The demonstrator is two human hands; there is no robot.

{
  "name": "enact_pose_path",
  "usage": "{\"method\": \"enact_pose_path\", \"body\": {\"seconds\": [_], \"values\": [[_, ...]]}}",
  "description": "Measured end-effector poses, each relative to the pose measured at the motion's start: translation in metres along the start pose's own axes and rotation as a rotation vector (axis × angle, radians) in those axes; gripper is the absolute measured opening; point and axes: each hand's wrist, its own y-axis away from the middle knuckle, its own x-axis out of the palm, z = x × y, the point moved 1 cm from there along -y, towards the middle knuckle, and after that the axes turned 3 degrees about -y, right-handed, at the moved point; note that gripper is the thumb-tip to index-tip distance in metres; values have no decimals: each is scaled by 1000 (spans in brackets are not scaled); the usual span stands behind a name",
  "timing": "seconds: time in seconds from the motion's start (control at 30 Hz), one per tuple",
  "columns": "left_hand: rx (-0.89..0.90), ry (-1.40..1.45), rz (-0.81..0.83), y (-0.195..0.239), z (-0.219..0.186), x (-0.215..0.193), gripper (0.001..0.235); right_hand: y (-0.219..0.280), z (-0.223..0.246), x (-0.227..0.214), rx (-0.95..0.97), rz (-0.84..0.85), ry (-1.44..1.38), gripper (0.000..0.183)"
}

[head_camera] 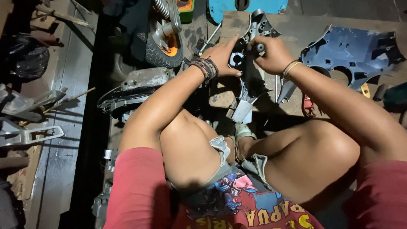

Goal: The person is disassembling parts of a motorcycle engine casing using a screwdriver and then cleaning the metal surface with a wire brush.

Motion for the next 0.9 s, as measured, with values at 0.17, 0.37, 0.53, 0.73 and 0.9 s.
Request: {"method": "enact_pose_path", "body": {"seconds": [0.17,0.37,0.53,0.73,0.9], "values": [[-3,27,10,4,-3,-3,125,-1,9,-4,107,0,2,15],[1,14,-14,1,4,1,122,-1,19,-7,-93,-108,101,11],[44,50,-67,1,4,2,118,-3,16,-3,-26,-45,99,13],[34,40,-33,2,4,1,123,-3,27,-10,-103,-69,147,15],[11,34,-26,4,3,-1,123,-1,29,-8,-24,-35,136,30]]}}
